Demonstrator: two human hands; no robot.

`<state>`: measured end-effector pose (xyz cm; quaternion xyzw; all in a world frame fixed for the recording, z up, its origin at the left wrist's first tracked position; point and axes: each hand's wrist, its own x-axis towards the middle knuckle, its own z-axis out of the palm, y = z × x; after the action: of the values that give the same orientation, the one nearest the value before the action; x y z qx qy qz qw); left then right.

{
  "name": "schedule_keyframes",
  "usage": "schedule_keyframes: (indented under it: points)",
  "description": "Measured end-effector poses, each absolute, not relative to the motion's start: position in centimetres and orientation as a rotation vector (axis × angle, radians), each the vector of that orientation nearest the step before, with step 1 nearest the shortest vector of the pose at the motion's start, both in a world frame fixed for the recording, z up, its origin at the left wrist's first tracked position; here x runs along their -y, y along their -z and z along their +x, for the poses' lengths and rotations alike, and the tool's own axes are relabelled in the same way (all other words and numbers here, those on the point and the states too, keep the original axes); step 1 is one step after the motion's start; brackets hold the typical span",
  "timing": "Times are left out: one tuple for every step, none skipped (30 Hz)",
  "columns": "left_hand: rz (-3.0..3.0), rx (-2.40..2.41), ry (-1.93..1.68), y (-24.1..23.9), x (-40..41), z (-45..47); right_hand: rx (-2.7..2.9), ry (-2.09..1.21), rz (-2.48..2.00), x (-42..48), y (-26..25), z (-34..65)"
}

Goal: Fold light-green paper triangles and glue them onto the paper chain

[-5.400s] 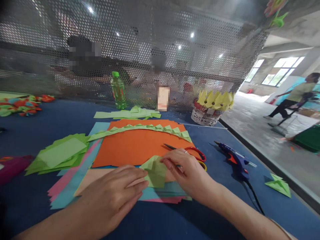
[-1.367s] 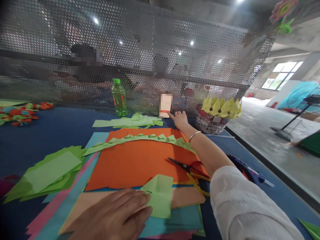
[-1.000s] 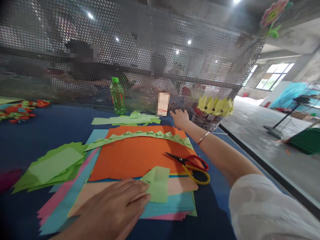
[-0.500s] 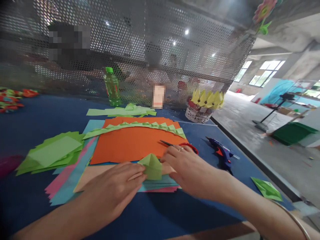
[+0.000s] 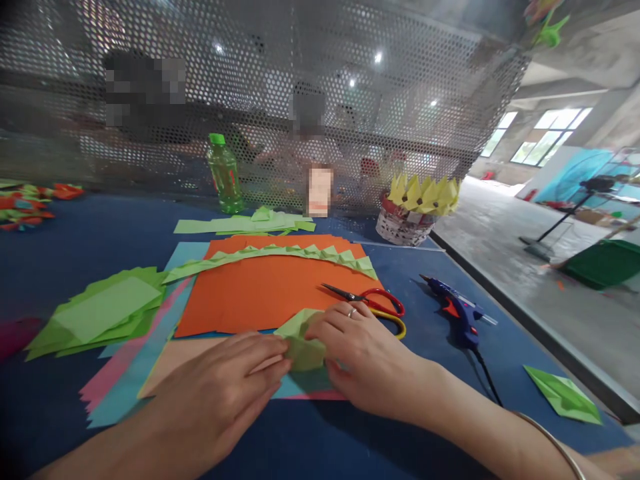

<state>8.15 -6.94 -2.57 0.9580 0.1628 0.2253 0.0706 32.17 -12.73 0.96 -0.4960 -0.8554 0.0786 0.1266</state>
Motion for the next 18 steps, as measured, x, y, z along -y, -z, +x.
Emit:
schedule_keyframes:
  points:
    - [2.880,-0.490,-0.693,2.5,7.0,8.2,2.497,-0.221,-1.434,12.6,-0.9,32.3]
    - [2.878,-0.494,-0.697,2.5,7.0,8.2,2.501,-0.221,-1.420,12.4,-0.8,32.4]
    - [2.876,-0.494,-0.687,2.4,7.0,8.2,2.505,-0.238,-1.400,12.2,-0.7,32.6]
    - [2.874,-0.492,-0.671,2.3,7.1,8.3,2.502,-0.268,-1.374,12.0,-0.5,32.7]
    - [2.872,-0.488,-0.655,2.3,7.1,8.3,2.490,-0.305,-1.342,11.8,-0.4,32.8]
    - [2.869,-0.488,-0.641,2.2,7.1,8.2,2.469,-0.344,-1.309,11.5,-0.2,32.9]
    - [2.867,-0.489,-0.634,2.2,7.1,8.2,2.440,-0.383,-1.283,11.3,0.0,33.0]
    - [2.863,-0.492,-0.637,2.2,7.1,8.2,2.401,-0.418,-1.266,11.0,0.3,33.1]
    - [2.860,-0.494,-0.649,2.2,7.1,8.2,2.359,-0.452,-1.254,10.8,0.6,33.2]
    - [2.858,-0.495,-0.659,2.2,7.2,8.1,2.315,-0.487,-1.256,10.6,0.9,33.2]
    - [2.857,-0.491,-0.669,2.2,7.2,8.1,2.275,-0.524,-1.271,10.4,1.2,33.2]
    - [2.857,-0.485,-0.682,2.3,7.2,8.1,2.238,-0.555,-1.298,10.3,1.5,33.2]
    - [2.860,-0.473,-0.699,2.4,7.2,8.1,2.207,-0.576,-1.333,10.2,1.7,33.1]
    - [2.861,-0.462,-0.714,2.4,7.2,8.0,2.180,-0.587,-1.382,10.2,1.8,33.0]
    - [2.860,-0.459,-0.721,2.5,7.2,8.0,2.154,-0.588,-1.440,10.2,1.9,32.8]
    - [2.858,-0.461,-0.725,2.6,7.3,8.0,2.128,-0.580,-1.496,10.3,1.9,32.6]
    - [2.856,-0.469,-0.723,2.6,7.3,8.0,2.101,-0.568,-1.544,10.3,1.8,32.4]
    - [2.853,-0.477,-0.719,2.6,7.2,8.0,2.081,-0.555,-1.581,10.3,1.8,32.2]
